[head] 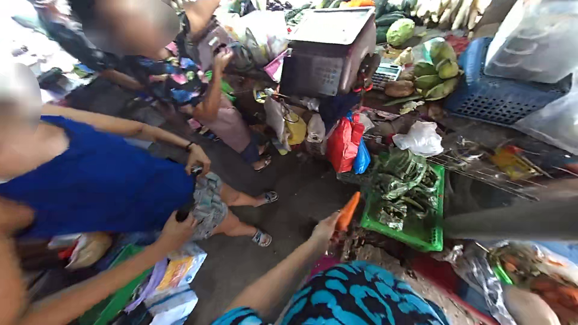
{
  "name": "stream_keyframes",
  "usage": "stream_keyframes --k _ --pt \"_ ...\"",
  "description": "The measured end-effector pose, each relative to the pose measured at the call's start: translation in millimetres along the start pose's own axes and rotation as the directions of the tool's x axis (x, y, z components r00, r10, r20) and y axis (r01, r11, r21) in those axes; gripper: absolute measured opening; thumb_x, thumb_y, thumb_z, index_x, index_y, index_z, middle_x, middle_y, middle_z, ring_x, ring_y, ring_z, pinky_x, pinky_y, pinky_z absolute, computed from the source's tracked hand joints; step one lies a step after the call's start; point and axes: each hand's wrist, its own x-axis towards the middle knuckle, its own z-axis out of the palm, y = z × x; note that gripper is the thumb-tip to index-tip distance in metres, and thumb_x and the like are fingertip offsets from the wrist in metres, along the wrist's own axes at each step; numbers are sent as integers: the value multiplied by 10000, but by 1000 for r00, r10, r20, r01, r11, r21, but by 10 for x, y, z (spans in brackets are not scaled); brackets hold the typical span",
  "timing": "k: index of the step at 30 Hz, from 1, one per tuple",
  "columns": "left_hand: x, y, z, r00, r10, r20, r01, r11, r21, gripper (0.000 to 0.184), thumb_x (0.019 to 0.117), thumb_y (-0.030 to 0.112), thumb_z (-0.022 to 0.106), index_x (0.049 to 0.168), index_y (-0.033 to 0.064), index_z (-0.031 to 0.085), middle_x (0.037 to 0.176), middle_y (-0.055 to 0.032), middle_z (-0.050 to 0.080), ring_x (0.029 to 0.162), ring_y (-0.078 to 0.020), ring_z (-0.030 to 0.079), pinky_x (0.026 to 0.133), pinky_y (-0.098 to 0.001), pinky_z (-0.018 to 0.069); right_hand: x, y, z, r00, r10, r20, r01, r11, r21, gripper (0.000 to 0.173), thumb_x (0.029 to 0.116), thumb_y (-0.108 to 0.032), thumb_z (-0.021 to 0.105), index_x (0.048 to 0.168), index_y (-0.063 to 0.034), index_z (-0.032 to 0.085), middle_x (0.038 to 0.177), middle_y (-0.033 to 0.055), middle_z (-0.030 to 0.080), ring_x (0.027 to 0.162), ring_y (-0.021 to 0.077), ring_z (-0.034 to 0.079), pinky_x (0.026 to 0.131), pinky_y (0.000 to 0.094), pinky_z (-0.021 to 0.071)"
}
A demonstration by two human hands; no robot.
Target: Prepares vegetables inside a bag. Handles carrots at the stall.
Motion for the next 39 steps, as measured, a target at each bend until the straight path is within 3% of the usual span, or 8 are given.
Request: stream_keyframes --k 8,13,19,25,29,31,34,39 --pt "1015 550 -1697 952 301 -47 -303 953 -31 409 1116 325 413 1312 24 609 935 -70 696 658 -92 597 591 -250 504 -992 -2817 -673 793 -501 -347 605 715 350 499 1107 -220 324 1559 -20 393 1471 307 501 1379 452 478 1135 628 352" --pt "1091 941 -2093 907 394 -146 -413 900 -137 368 1111 309 436 1174 25 661 846 -59 710 591 -77 600 522 -211 486 -887 -4580 -1143 666 -584 -464 738 604 300 438 1028 -107 514 1448 16 484 1183 335 618 1086 493 621 915 667 479" --pt "1140 830 -2437 844 467 -264 -515 842 -159 355 1115 248 405 1160 7 663 846 -49 718 597 -64 620 518 -198 506 -528 -5906 -1323 755 -514 -408 649 676 350 495 922 -86 645 1360 102 509 1320 354 544 1190 481 592 967 629 497" --pt "1107 824 -2761 780 537 -321 -598 790 -132 333 1099 230 396 1098 42 672 798 19 683 645 -36 637 591 -195 545 -493 -5849 -1262 638 -576 -511 756 594 275 571 951 -245 655 1423 44 515 1355 345 547 1277 528 515 1029 708 406" --pt "1097 1222 -2700 685 645 -338 -701 710 -65 301 1052 249 507 1165 23 670 857 20 707 680 -43 663 600 -207 570 -647 -5608 -1050 782 -506 -364 619 705 347 849 906 -546 723 1433 34 395 1175 321 637 1093 494 642 898 681 496" --pt "1120 1516 -2591 621 715 -321 -757 653 -8 295 1030 229 560 1185 -4 653 872 25 701 691 -24 651 611 -194 559 -637 -5637 -923 773 -510 -378 631 677 378 829 852 -361 820 1438 38 390 1150 334 637 1076 511 639 892 689 494" --pt "1152 1929 -2418 583 760 -286 -781 621 58 302 998 211 620 1198 -14 649 904 -9 702 702 -43 645 617 -220 556 -764 -5539 -952 654 -550 -520 756 511 409 660 865 -143 766 1422 3 443 1144 313 645 1014 493 654 839 687 509" --pt "1172 2465 -2441 474 879 -60 -804 459 378 433 833 323 821 1158 55 721 1058 -76 671 919 -101 676 775 -258 593 -1470 -5381 -1263 228 -587 -777 960 2 281 640 869 -124 775 1408 -65 434 1129 71 688 932 120 708 794 322 619"
